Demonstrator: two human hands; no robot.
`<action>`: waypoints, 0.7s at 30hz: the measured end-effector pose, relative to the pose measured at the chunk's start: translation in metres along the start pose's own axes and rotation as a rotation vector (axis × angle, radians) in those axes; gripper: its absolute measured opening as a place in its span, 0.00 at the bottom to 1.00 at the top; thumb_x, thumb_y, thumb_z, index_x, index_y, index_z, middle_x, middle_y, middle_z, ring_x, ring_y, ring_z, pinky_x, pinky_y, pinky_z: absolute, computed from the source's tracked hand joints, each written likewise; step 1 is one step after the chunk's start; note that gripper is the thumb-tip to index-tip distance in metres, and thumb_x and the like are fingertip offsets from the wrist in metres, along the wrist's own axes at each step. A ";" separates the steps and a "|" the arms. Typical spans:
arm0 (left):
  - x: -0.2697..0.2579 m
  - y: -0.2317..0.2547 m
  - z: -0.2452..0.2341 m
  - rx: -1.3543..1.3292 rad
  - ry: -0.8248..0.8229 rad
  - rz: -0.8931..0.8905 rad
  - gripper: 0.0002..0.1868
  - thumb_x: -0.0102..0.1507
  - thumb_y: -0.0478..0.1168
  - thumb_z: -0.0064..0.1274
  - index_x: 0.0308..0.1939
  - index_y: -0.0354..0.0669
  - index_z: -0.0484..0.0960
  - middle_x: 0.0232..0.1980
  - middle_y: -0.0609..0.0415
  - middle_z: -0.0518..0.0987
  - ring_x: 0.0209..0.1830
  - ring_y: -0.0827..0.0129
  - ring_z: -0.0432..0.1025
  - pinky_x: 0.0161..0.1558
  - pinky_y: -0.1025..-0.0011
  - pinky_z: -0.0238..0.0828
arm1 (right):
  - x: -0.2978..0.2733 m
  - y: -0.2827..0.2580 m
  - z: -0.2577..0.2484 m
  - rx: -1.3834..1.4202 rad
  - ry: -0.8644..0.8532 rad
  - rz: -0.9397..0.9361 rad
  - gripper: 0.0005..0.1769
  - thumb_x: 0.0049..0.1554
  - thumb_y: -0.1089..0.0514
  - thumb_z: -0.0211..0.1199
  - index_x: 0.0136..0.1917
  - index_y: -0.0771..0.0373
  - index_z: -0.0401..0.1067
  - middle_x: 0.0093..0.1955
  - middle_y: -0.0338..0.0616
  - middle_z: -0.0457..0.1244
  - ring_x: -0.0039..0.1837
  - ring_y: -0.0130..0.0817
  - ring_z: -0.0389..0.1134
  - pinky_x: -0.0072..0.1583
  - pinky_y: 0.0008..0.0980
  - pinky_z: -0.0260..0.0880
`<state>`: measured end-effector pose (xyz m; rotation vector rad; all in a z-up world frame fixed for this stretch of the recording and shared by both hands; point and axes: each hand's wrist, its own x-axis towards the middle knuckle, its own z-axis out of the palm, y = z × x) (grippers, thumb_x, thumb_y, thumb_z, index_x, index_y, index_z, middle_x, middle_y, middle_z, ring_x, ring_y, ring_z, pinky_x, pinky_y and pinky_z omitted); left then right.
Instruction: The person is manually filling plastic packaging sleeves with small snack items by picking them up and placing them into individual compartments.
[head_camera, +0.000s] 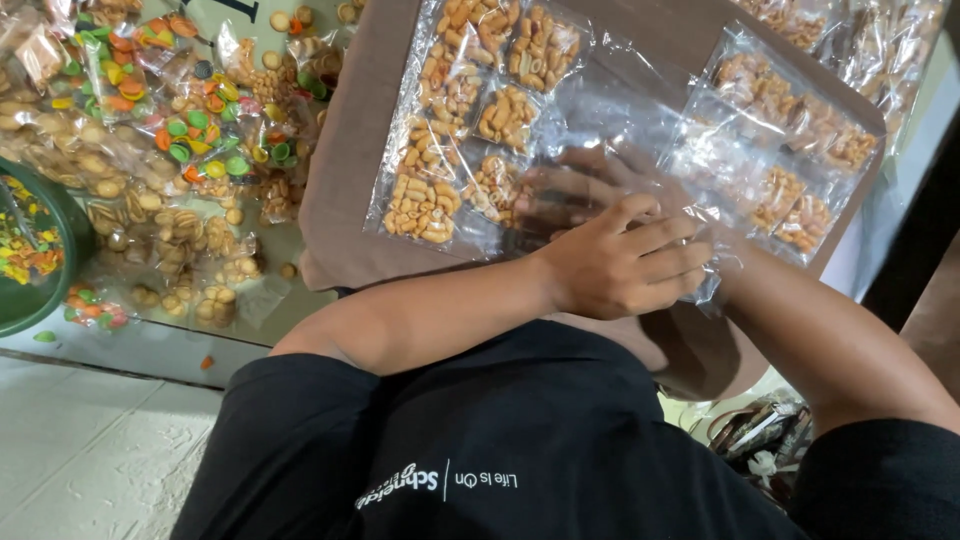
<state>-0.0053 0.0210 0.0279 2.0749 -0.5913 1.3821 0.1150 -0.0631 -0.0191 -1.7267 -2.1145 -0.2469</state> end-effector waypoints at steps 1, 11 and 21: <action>0.001 0.000 -0.002 -0.004 -0.002 -0.001 0.14 0.72 0.39 0.35 0.36 0.48 0.76 0.42 0.58 0.73 0.45 0.65 0.71 0.52 0.61 0.62 | 0.000 -0.001 -0.001 0.005 -0.014 -0.015 0.28 0.68 0.37 0.51 0.77 0.45 0.68 0.78 0.46 0.59 0.72 0.50 0.61 0.65 0.45 0.60; -0.002 -0.001 -0.001 -0.015 -0.028 0.018 0.14 0.72 0.40 0.35 0.36 0.47 0.76 0.44 0.58 0.73 0.45 0.64 0.71 0.52 0.60 0.62 | 0.006 -0.004 -0.009 0.023 -0.100 -0.126 0.28 0.71 0.39 0.41 0.80 0.46 0.60 0.84 0.38 0.53 0.76 0.49 0.60 0.62 0.50 0.63; 0.000 -0.001 -0.005 -0.048 -0.081 0.015 0.11 0.71 0.40 0.40 0.37 0.48 0.77 0.43 0.58 0.73 0.47 0.64 0.71 0.54 0.60 0.62 | 0.028 0.003 -0.004 0.097 -0.062 -0.104 0.32 0.69 0.36 0.48 0.79 0.52 0.66 0.81 0.53 0.57 0.81 0.50 0.57 0.78 0.54 0.43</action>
